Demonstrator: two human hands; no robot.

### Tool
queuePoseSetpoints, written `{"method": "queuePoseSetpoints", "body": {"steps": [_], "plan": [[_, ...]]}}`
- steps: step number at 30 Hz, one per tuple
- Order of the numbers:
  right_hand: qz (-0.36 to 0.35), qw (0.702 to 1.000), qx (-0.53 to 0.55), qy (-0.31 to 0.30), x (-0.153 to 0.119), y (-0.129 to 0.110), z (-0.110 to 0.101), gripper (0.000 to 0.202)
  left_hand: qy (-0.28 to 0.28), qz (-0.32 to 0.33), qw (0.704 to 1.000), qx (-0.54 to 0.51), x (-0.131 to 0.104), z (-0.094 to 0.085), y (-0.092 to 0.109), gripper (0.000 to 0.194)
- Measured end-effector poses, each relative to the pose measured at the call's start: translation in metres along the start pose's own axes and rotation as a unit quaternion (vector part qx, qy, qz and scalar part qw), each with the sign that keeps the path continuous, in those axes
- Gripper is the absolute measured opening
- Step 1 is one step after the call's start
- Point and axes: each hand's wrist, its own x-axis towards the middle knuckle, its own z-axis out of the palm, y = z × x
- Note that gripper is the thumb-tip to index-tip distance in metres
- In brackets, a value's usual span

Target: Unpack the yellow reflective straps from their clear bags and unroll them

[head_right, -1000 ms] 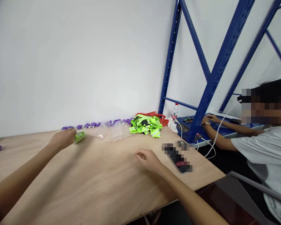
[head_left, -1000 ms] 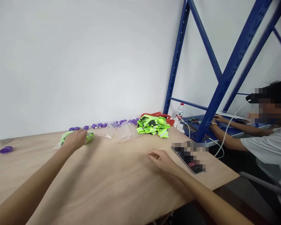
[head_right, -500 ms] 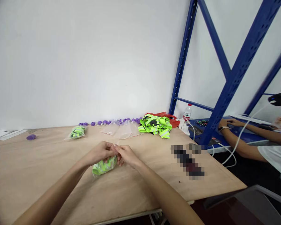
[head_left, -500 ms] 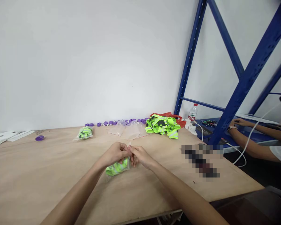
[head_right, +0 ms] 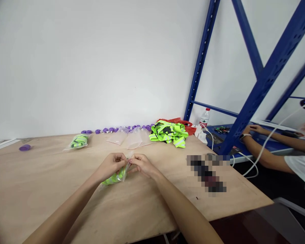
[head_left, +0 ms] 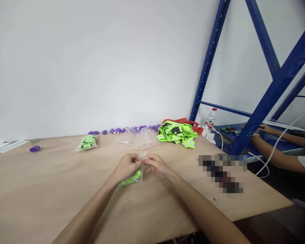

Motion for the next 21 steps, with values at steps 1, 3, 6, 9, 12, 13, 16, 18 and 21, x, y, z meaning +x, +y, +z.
{"method": "queuePoseSetpoints", "body": {"steps": [1, 3, 6, 9, 12, 13, 16, 18, 21], "plan": [[0.0, 1.0, 0.002, 0.003, 0.0, 0.0, -0.001, 0.036, 0.003, 0.001, 1.0, -0.001, 0.0, 0.002, 0.0, 0.023], [0.005, 1.0, 0.003, 0.006, 0.0, 0.001, -0.002, 0.036, 0.008, 0.005, 1.0, 0.003, 0.0, 0.005, -0.001, 0.023], [0.014, 1.0, -0.001, 0.006, 0.001, 0.002, -0.004, 0.039, 0.011, 0.006, 1.0, 0.015, 0.001, 0.008, -0.004, 0.022], [0.01, 1.0, -0.01, 0.008, 0.002, 0.004, -0.008, 0.041, 0.006, -0.006, 1.0, 0.007, 0.003, 0.004, -0.008, 0.021], [-0.008, 0.999, -0.032, 0.016, 0.001, 0.005, -0.015, 0.042, 0.063, -0.005, 0.998, -0.028, 0.005, -0.009, -0.009, 0.023], [-0.015, 0.999, -0.045, 0.02, 0.001, 0.006, -0.016, 0.042, 0.083, 0.001, 0.996, -0.025, 0.005, -0.014, -0.009, 0.025], [-0.053, 0.992, -0.102, 0.053, 0.003, 0.008, -0.02, 0.033, 0.108, 0.023, 0.992, 0.053, 0.003, -0.025, -0.008, 0.033], [-0.095, 0.981, -0.142, 0.089, 0.005, 0.011, -0.02, 0.024, 0.117, 0.034, 0.985, 0.122, 0.0, -0.029, -0.01, 0.038], [-0.142, 0.963, -0.199, 0.11, 0.005, 0.013, -0.02, 0.014, 0.089, 0.087, 0.966, 0.226, -0.004, -0.035, -0.023, 0.045]]}}
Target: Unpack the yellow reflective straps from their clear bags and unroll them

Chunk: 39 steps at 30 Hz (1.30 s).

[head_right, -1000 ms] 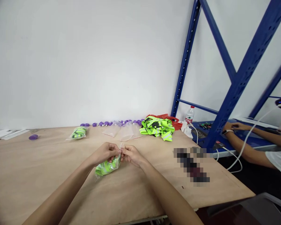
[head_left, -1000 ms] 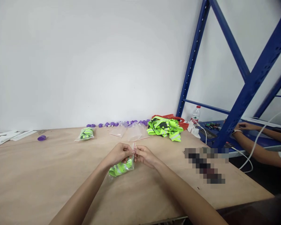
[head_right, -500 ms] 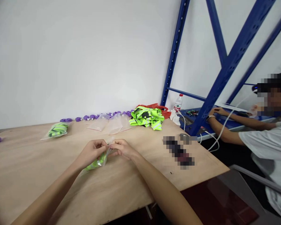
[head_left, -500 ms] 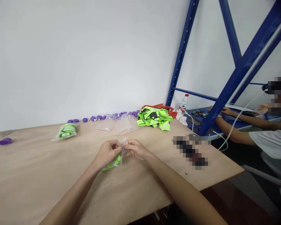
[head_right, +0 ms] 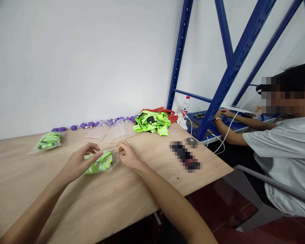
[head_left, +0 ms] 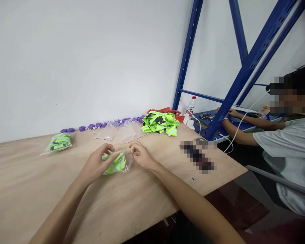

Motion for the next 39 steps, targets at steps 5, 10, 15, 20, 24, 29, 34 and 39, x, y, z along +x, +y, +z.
{"method": "queuePoseSetpoints", "body": {"steps": [5, 10, 15, 20, 24, 29, 34, 39], "plan": [[-0.045, 0.994, -0.073, -0.063, -0.005, -0.001, -0.003, 0.004, -0.109, 0.042, 0.986, 0.119, -0.006, 0.002, -0.034, 0.09], [-0.078, 0.936, -0.289, -0.185, -0.007, -0.009, -0.001, 0.058, -0.15, 0.048, 0.987, 0.041, -0.004, 0.001, -0.044, 0.074], [-0.117, 0.908, -0.364, -0.174, -0.009, -0.011, 0.011, 0.048, -0.174, 0.028, 0.984, 0.007, -0.005, -0.005, -0.041, 0.072], [0.01, 0.994, -0.091, -0.066, -0.007, 0.002, 0.013, 0.03, -0.129, -0.002, 0.985, -0.115, -0.005, -0.018, -0.057, 0.081], [0.067, 0.997, 0.01, -0.035, -0.006, 0.008, 0.006, 0.048, -0.095, -0.062, 0.96, -0.257, -0.004, -0.025, -0.069, 0.07], [0.12, 0.986, 0.105, -0.043, -0.008, 0.009, 0.007, 0.05, -0.119, -0.086, 0.952, -0.267, -0.002, -0.023, -0.073, 0.045], [0.13, 0.977, 0.169, -0.001, -0.006, 0.007, 0.006, 0.044, 0.002, -0.095, 0.968, -0.233, -0.003, -0.034, -0.085, 0.044], [0.142, 0.968, 0.202, 0.051, -0.003, 0.002, -0.002, 0.046, 0.079, -0.13, 0.972, -0.179, 0.008, -0.067, -0.097, 0.053]]}}
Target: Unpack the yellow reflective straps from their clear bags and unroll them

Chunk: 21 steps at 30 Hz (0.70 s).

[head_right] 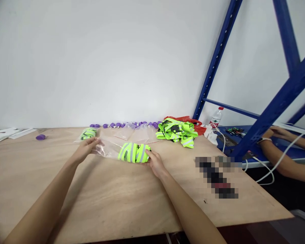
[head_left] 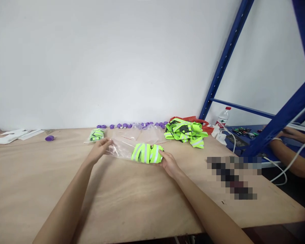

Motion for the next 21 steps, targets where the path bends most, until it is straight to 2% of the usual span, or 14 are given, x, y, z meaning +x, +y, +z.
{"method": "queuePoseSetpoints", "body": {"steps": [2, 6, 8, 10, 13, 15, 18, 21], "plan": [[0.001, 0.999, 0.009, 0.031, 0.0, 0.0, -0.001, 0.043, 0.018, -0.006, 0.999, 0.034, 0.018, -0.017, 0.009, 0.053], [-0.003, 0.996, 0.019, 0.082, 0.001, 0.002, 0.0, 0.033, 0.059, -0.006, 0.992, 0.114, 0.071, -0.047, 0.034, 0.049], [-0.006, 0.996, 0.021, 0.092, 0.0, 0.003, 0.001, 0.033, 0.098, 0.0, 0.983, 0.157, 0.094, -0.053, 0.044, 0.05], [-0.009, 0.995, 0.021, 0.095, -0.001, 0.003, 0.002, 0.033, 0.146, 0.008, 0.97, 0.197, 0.11, -0.051, 0.05, 0.058], [-0.015, 0.995, 0.02, 0.093, -0.001, 0.002, 0.001, 0.035, 0.183, 0.029, 0.954, 0.234, 0.113, -0.032, 0.048, 0.068], [-0.017, 0.996, 0.021, 0.09, -0.001, 0.001, 0.0, 0.039, 0.168, 0.052, 0.955, 0.237, 0.101, -0.011, 0.041, 0.06], [-0.021, 0.997, 0.026, 0.068, -0.002, -0.001, 0.0, 0.044, 0.098, 0.084, 0.969, 0.209, 0.066, 0.028, 0.03, 0.044], [-0.029, 0.999, 0.026, 0.019, -0.003, -0.003, 0.002, 0.045, -0.008, 0.095, 0.984, 0.151, 0.02, 0.066, 0.026, 0.047]]}}
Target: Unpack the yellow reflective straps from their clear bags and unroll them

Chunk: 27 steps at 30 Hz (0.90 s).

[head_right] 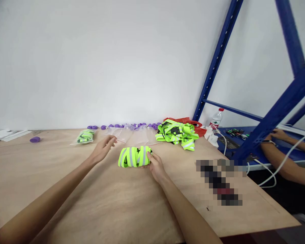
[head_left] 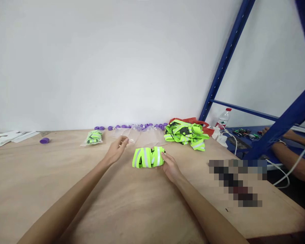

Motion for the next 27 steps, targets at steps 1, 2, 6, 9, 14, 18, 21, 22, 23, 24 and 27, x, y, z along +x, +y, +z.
{"method": "queuePoseSetpoints", "body": {"steps": [1, 2, 6, 9, 14, 18, 21, 22, 23, 24, 27], "plan": [[-0.001, 1.0, -0.002, -0.014, -0.001, -0.001, 0.001, 0.045, -0.036, 0.005, 0.999, -0.024, -0.013, 0.01, 0.006, 0.049], [0.001, 1.0, -0.005, -0.023, -0.002, -0.001, 0.002, 0.044, -0.071, 0.009, 0.996, -0.051, -0.025, 0.018, 0.013, 0.05], [0.014, 0.998, -0.007, -0.054, -0.006, -0.003, 0.004, 0.036, -0.148, 0.008, 0.975, -0.164, -0.05, 0.036, 0.032, 0.065], [0.008, 0.998, -0.001, -0.06, -0.008, -0.003, 0.008, 0.034, -0.131, 0.025, 0.978, -0.163, -0.056, 0.036, 0.037, 0.045], [-0.038, 0.996, -0.081, -0.016, -0.011, 0.001, 0.018, 0.042, -0.062, 0.057, 0.99, -0.117, -0.069, 0.036, 0.047, 0.042], [-0.033, 0.995, -0.083, 0.052, -0.007, 0.0, 0.018, 0.042, -0.044, 0.048, 0.985, -0.16, -0.072, 0.037, 0.046, 0.047], [-0.039, 0.996, -0.046, 0.065, -0.004, -0.005, 0.014, 0.039, -0.033, -0.007, 0.984, -0.175, -0.065, 0.031, 0.035, 0.039], [-0.041, 0.997, -0.037, 0.061, -0.004, -0.006, 0.013, 0.039, -0.031, -0.025, 0.985, -0.169, -0.063, 0.029, 0.031, 0.036], [-0.043, 0.997, -0.031, 0.055, -0.004, -0.007, 0.013, 0.039, -0.029, -0.038, 0.986, -0.161, -0.06, 0.027, 0.028, 0.035], [-0.047, 0.997, -0.028, 0.048, -0.004, -0.008, 0.013, 0.038, -0.026, -0.042, 0.987, -0.152, -0.058, 0.025, 0.026, 0.034], [-0.083, 0.993, -0.071, 0.035, -0.004, -0.009, 0.014, 0.038, -0.013, -0.031, 0.988, -0.151, -0.056, 0.022, 0.03, 0.036]]}}
